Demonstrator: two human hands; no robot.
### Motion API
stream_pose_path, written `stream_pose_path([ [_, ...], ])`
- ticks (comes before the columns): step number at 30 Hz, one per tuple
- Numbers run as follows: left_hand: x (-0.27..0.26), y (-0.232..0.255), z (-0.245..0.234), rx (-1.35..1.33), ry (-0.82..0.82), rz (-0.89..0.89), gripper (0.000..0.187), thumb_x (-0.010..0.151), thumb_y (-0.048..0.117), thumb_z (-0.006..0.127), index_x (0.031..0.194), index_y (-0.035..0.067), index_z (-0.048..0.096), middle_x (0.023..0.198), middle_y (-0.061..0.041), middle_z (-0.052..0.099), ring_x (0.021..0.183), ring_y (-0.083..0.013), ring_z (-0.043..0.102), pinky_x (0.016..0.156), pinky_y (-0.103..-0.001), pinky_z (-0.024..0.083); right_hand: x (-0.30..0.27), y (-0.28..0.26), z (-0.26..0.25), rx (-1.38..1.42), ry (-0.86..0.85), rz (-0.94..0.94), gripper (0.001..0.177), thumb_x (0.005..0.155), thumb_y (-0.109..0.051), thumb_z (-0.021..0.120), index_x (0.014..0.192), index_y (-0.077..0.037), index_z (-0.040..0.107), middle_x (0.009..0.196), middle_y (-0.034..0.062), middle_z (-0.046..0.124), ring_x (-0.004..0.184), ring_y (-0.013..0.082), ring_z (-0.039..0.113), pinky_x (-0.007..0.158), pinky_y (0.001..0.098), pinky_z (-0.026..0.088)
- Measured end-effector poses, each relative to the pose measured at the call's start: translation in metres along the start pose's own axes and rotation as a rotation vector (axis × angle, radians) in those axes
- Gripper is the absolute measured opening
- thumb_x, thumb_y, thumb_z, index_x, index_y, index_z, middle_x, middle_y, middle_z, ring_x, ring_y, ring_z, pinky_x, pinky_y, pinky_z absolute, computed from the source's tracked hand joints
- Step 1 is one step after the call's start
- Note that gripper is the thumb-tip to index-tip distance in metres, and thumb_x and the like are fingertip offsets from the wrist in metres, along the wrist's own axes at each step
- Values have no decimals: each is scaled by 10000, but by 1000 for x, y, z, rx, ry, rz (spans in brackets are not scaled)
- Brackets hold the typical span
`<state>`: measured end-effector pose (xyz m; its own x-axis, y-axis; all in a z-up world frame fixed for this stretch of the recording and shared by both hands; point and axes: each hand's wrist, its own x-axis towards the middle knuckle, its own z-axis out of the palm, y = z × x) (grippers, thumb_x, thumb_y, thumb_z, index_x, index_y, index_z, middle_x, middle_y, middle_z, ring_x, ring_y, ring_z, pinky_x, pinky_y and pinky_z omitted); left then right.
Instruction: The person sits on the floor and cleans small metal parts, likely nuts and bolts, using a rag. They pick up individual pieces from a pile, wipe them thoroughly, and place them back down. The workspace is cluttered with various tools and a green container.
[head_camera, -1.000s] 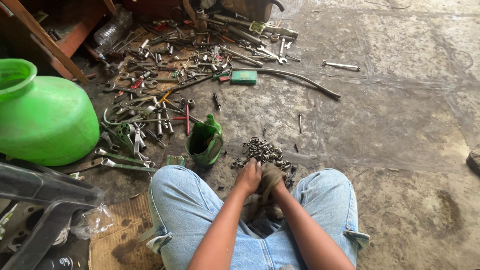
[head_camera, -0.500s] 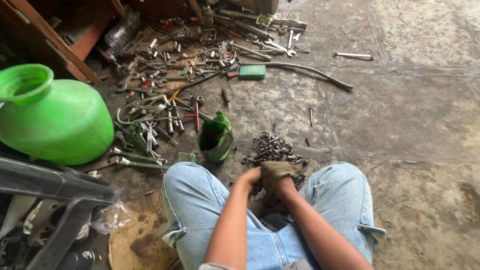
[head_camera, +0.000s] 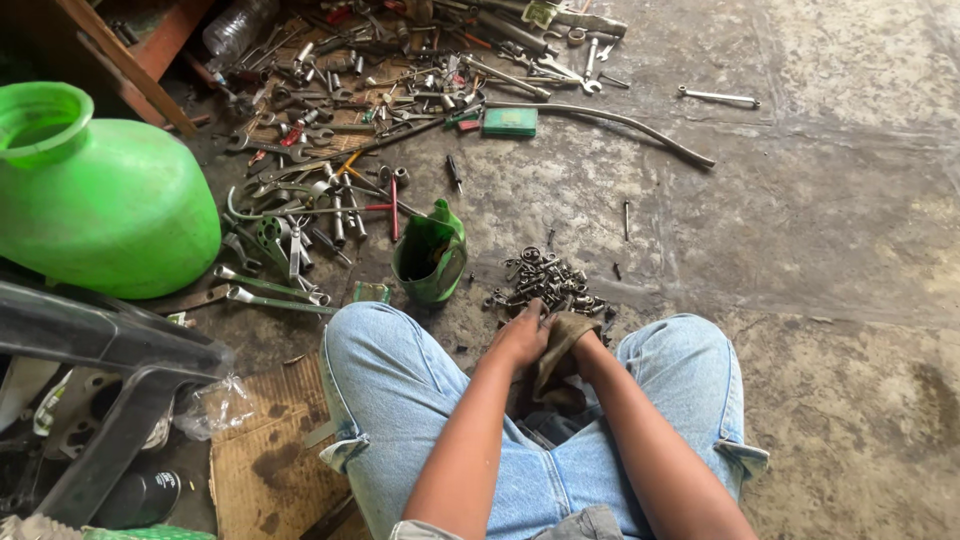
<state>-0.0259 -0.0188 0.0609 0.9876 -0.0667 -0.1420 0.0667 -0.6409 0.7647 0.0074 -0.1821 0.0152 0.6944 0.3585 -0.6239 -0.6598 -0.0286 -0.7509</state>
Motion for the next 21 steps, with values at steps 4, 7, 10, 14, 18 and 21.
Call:
stream_pose_path([
  [4, -16, 42, -30, 90, -18, -164, 444, 1027, 390, 454, 1277, 46, 582, 1187, -287, 676, 1132, -487, 626, 973, -552, 494, 7, 6, 7, 100, 35, -1, 105, 879, -206, 645, 847, -112, 678, 755, 85, 642, 626, 243, 593, 549, 393, 496],
  [7, -14, 38, -27, 88, 70, -229, 487, 1057, 447, 420, 1098, 32, 672, 1106, -289, 710, 1072, -495, 658, 946, -554, 516, 26, 0, 12, -1429, 186, -1024, 166, 849, -244, 647, 892, -87, 680, 895, 136, 700, 834, 309, 676, 744, 419, 550],
  [10, 9, -1, -1, -112, 64, -369, 496, 1043, 455, 437, 1083, 22, 676, 1102, -284, 715, 1069, -480, 671, 932, -549, 520, -5, 11, 20, -1151, 487, -871, 196, 851, -248, 646, 931, -86, 721, 950, 153, 727, 871, 350, 675, 764, 471, 511],
  [14, 39, -50, 12, -544, -187, -582, 510, 1024, 467, 459, 1064, 9, 680, 1096, -277, 723, 1064, -461, 688, 914, -542, 524, -4, 16, 22, -1248, 531, -956, 176, 872, -229, 632, 935, -91, 722, 953, 147, 730, 899, 354, 678, 788, 467, 523],
  [18, 29, -28, 12, -335, -16, -259, 476, 966, 462, 487, 1064, 40, 684, 1088, -239, 739, 1056, -408, 715, 913, -502, 532, 41, 20, -3, -1096, 315, -678, 139, 870, -176, 616, 907, -80, 709, 891, 163, 726, 847, 376, 648, 697, 465, 532],
  [21, 0, 0, 4, 69, 65, 3, 534, 1028, 477, 434, 1074, 5, 680, 1035, -308, 696, 1020, -500, 650, 875, -572, 502, 47, 14, -17, -948, 205, -577, 150, 916, -180, 594, 889, -77, 700, 838, 162, 712, 795, 364, 643, 661, 447, 527],
])
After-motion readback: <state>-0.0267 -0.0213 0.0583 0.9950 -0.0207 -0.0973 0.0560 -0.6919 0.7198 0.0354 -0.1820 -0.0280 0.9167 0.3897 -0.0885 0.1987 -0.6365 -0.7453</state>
